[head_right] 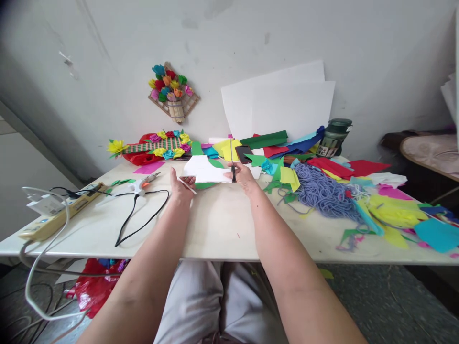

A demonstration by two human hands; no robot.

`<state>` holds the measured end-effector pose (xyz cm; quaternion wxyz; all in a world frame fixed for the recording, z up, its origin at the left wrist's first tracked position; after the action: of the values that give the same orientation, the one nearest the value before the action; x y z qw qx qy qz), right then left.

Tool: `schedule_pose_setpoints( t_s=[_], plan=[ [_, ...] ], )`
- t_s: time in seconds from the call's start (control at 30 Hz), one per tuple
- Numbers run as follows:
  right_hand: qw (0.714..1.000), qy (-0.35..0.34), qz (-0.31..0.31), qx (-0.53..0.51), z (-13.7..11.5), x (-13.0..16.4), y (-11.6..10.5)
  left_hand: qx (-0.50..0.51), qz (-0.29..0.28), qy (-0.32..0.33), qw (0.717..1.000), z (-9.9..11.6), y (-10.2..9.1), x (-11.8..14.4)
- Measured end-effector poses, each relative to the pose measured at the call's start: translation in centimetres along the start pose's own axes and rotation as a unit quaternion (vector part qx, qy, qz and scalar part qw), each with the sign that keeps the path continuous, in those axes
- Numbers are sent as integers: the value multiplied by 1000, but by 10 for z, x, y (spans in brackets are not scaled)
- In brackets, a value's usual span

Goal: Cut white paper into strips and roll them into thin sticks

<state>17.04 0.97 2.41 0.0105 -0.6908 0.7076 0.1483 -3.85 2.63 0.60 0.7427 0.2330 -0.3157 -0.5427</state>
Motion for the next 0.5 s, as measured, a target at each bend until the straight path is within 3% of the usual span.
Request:
schedule_pose_setpoints(
  t_s=[0.1, 0.2, 0.3, 0.5],
  plan=[
    [1000, 1, -17, 10, 1, -1, -4, -68, 4, 28, 997, 1, -4, -6],
    [999, 0, 32, 21, 2, -3, -8, -121, -1, 57, 991, -3, -3, -6],
    [995, 10, 95, 36, 6, -5, -8, -94, -9, 79, 992, -4, 1, -1],
    [991, 28, 125, 32, 10, -2, 6, -32, -19, 72, 997, -7, 7, 4]
  ],
)
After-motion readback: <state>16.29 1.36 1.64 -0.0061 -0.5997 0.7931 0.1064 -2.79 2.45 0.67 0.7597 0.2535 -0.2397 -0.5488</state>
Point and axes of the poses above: each hand's wrist, its own x-axis away from the middle knuckle, its own y-axis out of the palm, z = x × y, the point moved 3 cm from there along -x, towards the middle knuckle, and after that the axes turned 3 degrees about -y, right-handed, at the moved point
